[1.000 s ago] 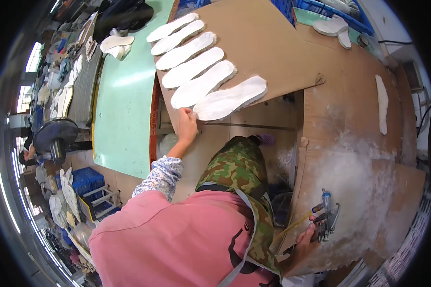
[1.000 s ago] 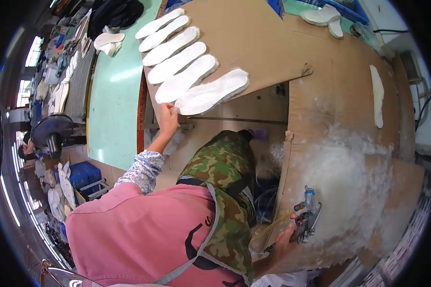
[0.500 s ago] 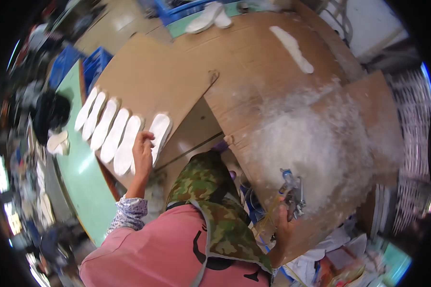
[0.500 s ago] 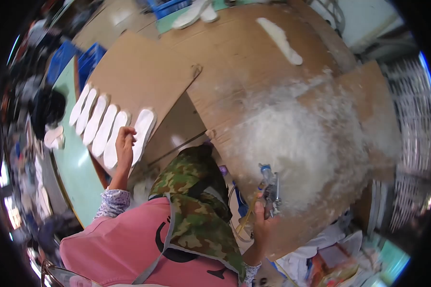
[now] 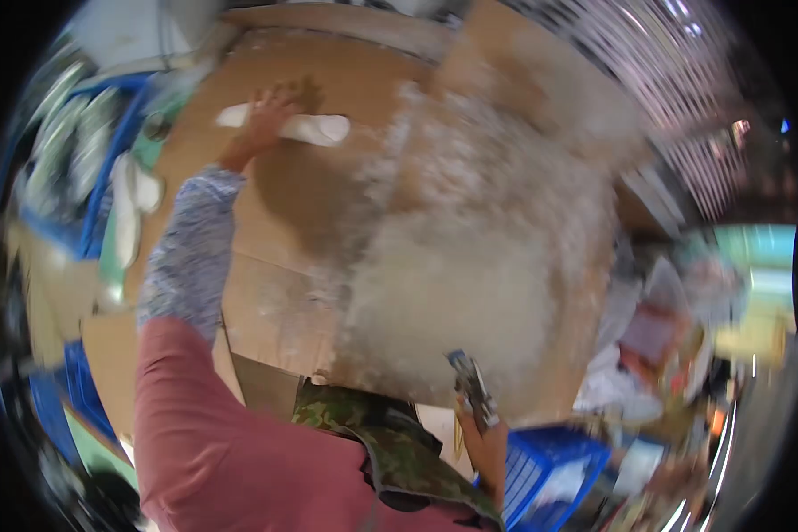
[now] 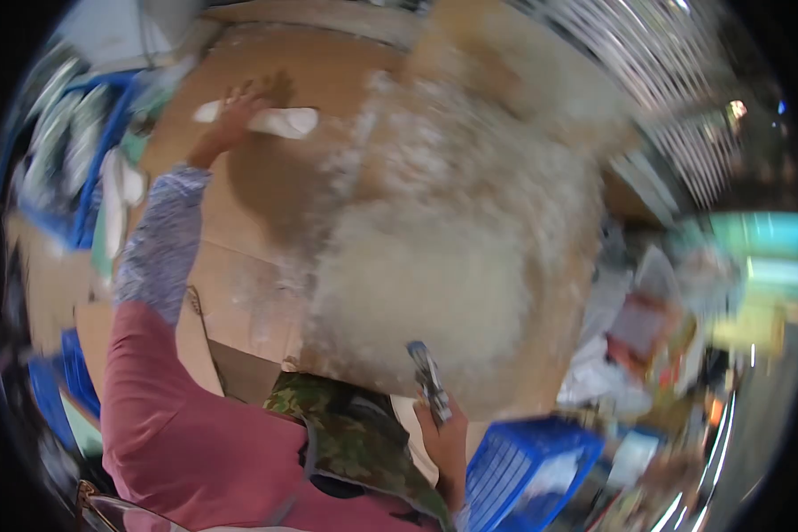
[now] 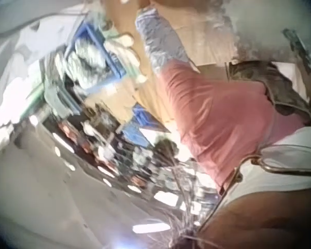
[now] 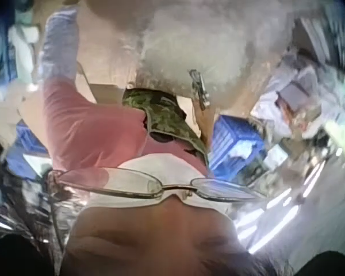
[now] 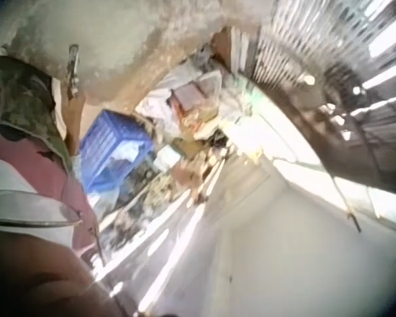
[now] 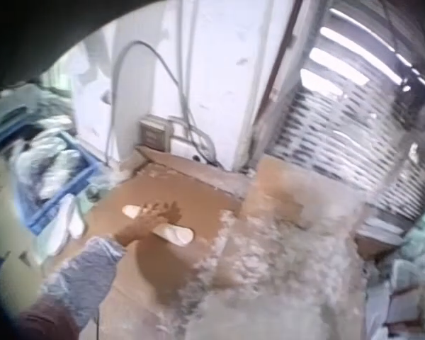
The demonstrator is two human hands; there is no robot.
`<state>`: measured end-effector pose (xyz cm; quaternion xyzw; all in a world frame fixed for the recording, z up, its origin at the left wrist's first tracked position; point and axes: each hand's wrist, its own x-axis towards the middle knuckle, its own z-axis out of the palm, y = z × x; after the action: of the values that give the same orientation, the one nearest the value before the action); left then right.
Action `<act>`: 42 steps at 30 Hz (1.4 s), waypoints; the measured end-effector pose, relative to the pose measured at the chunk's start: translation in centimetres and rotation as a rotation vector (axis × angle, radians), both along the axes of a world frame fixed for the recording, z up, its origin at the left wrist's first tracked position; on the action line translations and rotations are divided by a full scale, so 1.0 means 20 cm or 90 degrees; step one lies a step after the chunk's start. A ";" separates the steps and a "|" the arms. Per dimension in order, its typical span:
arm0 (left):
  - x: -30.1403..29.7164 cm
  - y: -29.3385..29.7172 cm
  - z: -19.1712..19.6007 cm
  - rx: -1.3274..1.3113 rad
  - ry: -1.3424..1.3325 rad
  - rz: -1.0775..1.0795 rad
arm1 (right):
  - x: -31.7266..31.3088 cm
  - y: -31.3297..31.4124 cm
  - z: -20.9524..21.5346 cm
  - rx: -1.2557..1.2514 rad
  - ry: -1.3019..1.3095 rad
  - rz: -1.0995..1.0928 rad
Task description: Applying a fibrous coating or glue to shoe insoles using an air spray gun and organizing them on a cardboard sheet.
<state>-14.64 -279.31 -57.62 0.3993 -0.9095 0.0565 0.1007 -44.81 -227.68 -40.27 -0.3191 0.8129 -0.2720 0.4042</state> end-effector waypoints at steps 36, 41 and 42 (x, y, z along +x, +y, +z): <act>-1.33 2.34 0.33 0.207 0.025 -0.235 | -1.01 0.67 -0.03 -0.225 -0.142 -0.263; -1.15 2.33 0.36 0.232 0.140 -0.148 | -1.26 0.71 -0.15 -0.115 -0.143 -0.161; -1.12 2.31 0.35 0.228 0.172 -0.103 | -1.30 0.70 -0.18 -0.112 -0.146 -0.158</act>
<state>-36.98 -233.06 -50.66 0.3403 -0.9124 -0.1680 0.1532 -70.75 -213.66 -43.88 -0.2178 0.7674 -0.4246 0.4282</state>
